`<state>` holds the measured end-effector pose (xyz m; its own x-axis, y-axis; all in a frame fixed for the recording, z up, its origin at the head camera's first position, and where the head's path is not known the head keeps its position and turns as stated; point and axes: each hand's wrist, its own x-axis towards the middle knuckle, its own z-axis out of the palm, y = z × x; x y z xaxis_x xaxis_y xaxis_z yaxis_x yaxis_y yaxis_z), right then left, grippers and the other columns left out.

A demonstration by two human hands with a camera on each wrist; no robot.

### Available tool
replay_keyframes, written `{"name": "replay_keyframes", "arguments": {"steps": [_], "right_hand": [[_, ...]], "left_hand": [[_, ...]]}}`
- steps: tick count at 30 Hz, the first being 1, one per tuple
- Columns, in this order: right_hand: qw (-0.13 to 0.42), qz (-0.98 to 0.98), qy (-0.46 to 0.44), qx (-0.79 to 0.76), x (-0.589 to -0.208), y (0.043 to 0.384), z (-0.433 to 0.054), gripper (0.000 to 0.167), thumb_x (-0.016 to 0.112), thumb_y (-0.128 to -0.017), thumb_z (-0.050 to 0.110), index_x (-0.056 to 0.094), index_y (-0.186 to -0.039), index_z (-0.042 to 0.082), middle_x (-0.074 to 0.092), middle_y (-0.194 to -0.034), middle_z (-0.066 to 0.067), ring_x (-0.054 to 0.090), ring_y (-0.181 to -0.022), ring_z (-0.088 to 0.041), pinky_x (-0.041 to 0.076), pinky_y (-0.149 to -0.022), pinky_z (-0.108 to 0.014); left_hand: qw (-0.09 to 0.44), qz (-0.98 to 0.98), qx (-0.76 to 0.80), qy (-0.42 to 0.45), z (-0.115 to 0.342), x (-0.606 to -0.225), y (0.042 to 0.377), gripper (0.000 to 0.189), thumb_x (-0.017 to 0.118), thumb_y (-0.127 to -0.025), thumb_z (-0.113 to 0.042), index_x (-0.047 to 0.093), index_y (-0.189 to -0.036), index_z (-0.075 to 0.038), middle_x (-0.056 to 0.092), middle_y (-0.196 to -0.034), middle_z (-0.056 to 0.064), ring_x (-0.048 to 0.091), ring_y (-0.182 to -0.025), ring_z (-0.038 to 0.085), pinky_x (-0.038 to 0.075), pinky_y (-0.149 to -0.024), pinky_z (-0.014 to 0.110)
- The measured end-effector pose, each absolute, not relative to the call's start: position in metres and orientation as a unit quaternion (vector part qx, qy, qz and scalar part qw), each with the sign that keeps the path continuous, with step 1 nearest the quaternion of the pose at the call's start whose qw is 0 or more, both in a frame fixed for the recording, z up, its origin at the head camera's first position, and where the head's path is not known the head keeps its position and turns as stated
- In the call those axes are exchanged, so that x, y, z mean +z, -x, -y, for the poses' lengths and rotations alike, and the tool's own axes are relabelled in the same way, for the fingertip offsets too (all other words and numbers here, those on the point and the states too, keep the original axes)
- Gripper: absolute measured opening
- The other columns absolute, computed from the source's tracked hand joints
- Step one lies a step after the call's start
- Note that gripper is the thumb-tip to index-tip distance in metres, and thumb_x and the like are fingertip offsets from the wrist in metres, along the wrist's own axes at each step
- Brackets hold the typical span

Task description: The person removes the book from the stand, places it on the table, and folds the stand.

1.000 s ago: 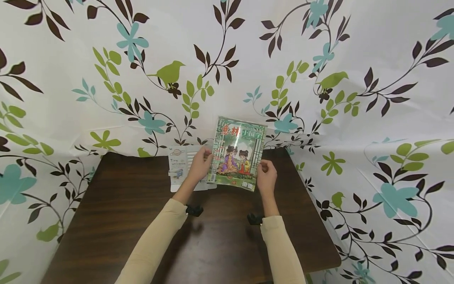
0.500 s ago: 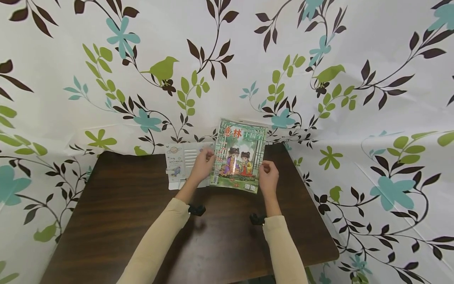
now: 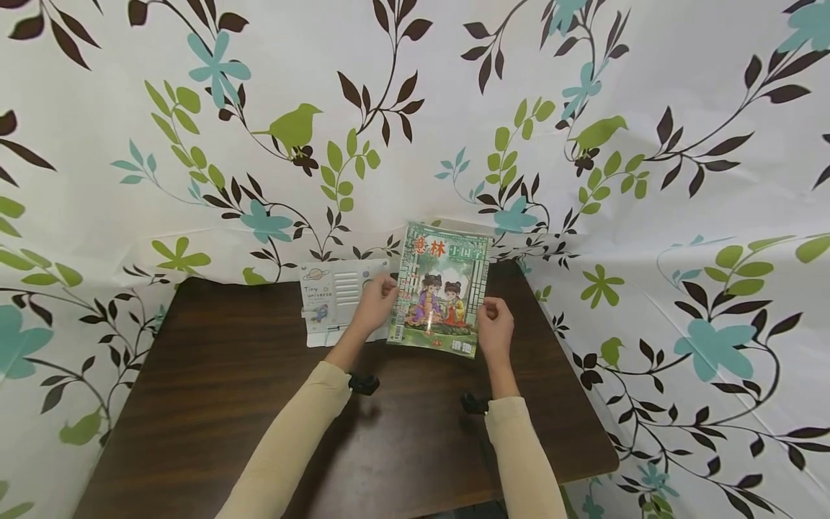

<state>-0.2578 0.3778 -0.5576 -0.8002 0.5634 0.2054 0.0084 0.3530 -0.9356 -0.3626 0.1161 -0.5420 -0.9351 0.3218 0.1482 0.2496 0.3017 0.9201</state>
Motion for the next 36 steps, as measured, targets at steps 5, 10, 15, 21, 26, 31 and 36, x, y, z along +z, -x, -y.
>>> {"name": "replay_keyframes", "arguments": {"steps": [5, 10, 15, 21, 26, 31, 36], "right_hand": [[0.253, 0.779, 0.194, 0.54, -0.564, 0.256, -0.382, 0.028, 0.058, -0.106, 0.01, 0.069, -0.128, -0.002, 0.065, -0.113, -0.014, 0.055, -0.091, -0.014, 0.045, -0.075, -0.021], [0.254, 0.779, 0.201, 0.537, -0.574, 0.253, -0.382, 0.027, 0.057, -0.106, 0.009, 0.07, -0.127, -0.002, 0.063, -0.109, -0.011, 0.052, -0.088, -0.01, 0.044, -0.075, -0.022], [0.245, 0.78, 0.211, 0.535, -0.58, 0.245, -0.384, 0.027, 0.058, -0.106, 0.009, 0.069, -0.128, -0.003, 0.062, -0.107, -0.007, 0.052, -0.087, -0.011, 0.044, -0.073, -0.022], [0.245, 0.783, 0.221, 0.528, -0.582, 0.235, -0.397, 0.028, 0.058, -0.106, 0.01, 0.067, -0.129, -0.002, 0.06, -0.107, -0.004, 0.051, -0.087, -0.012, 0.043, -0.072, -0.022], [0.244, 0.787, 0.243, 0.511, -0.584, 0.227, -0.405, 0.028, 0.058, -0.106, 0.009, 0.067, -0.129, -0.003, 0.06, -0.106, -0.004, 0.051, -0.086, -0.008, 0.043, -0.071, -0.019], [0.236, 0.791, 0.253, 0.505, -0.585, 0.222, -0.409, 0.028, 0.058, -0.106, 0.009, 0.067, -0.129, -0.003, 0.061, -0.106, -0.004, 0.051, -0.085, -0.007, 0.043, -0.07, -0.018], [0.218, 0.79, 0.261, 0.51, -0.59, 0.222, -0.41, 0.03, 0.056, -0.108, 0.011, 0.066, -0.133, -0.002, 0.058, -0.107, 0.0, 0.05, -0.088, -0.007, 0.042, -0.07, -0.017]], "left_hand": [[0.036, -0.813, 0.556, -0.17, -0.123, -0.545, 0.359, 0.02, 0.057, -0.112, -0.016, 0.062, -0.125, -0.002, 0.068, -0.12, 0.018, 0.067, -0.108, 0.032, 0.057, -0.093, 0.047], [0.042, -0.814, 0.554, -0.167, -0.125, -0.555, 0.355, 0.019, 0.057, -0.112, -0.015, 0.061, -0.123, -0.002, 0.068, -0.118, 0.017, 0.067, -0.106, 0.03, 0.057, -0.093, 0.046], [0.049, -0.815, 0.553, -0.165, -0.129, -0.564, 0.352, 0.017, 0.057, -0.111, -0.014, 0.062, -0.121, -0.002, 0.069, -0.116, 0.017, 0.067, -0.106, 0.029, 0.057, -0.094, 0.045], [0.056, -0.807, 0.559, -0.183, -0.144, -0.565, 0.35, 0.016, 0.056, -0.111, -0.015, 0.063, -0.121, -0.004, 0.069, -0.116, 0.015, 0.068, -0.106, 0.028, 0.057, -0.092, 0.045], [0.065, -0.809, 0.552, -0.191, -0.157, -0.57, 0.348, 0.015, 0.057, -0.111, -0.017, 0.064, -0.119, -0.006, 0.071, -0.114, 0.011, 0.069, -0.102, 0.023, 0.058, -0.088, 0.039], [0.074, -0.813, 0.548, -0.183, -0.163, -0.578, 0.346, 0.015, 0.057, -0.111, -0.018, 0.064, -0.117, -0.007, 0.071, -0.113, 0.009, 0.069, -0.1, 0.019, 0.058, -0.087, 0.036], [0.097, -0.805, 0.559, -0.173, -0.163, -0.582, 0.345, 0.015, 0.056, -0.112, -0.019, 0.063, -0.119, -0.007, 0.069, -0.116, 0.009, 0.068, -0.104, 0.021, 0.058, -0.088, 0.037]]}}
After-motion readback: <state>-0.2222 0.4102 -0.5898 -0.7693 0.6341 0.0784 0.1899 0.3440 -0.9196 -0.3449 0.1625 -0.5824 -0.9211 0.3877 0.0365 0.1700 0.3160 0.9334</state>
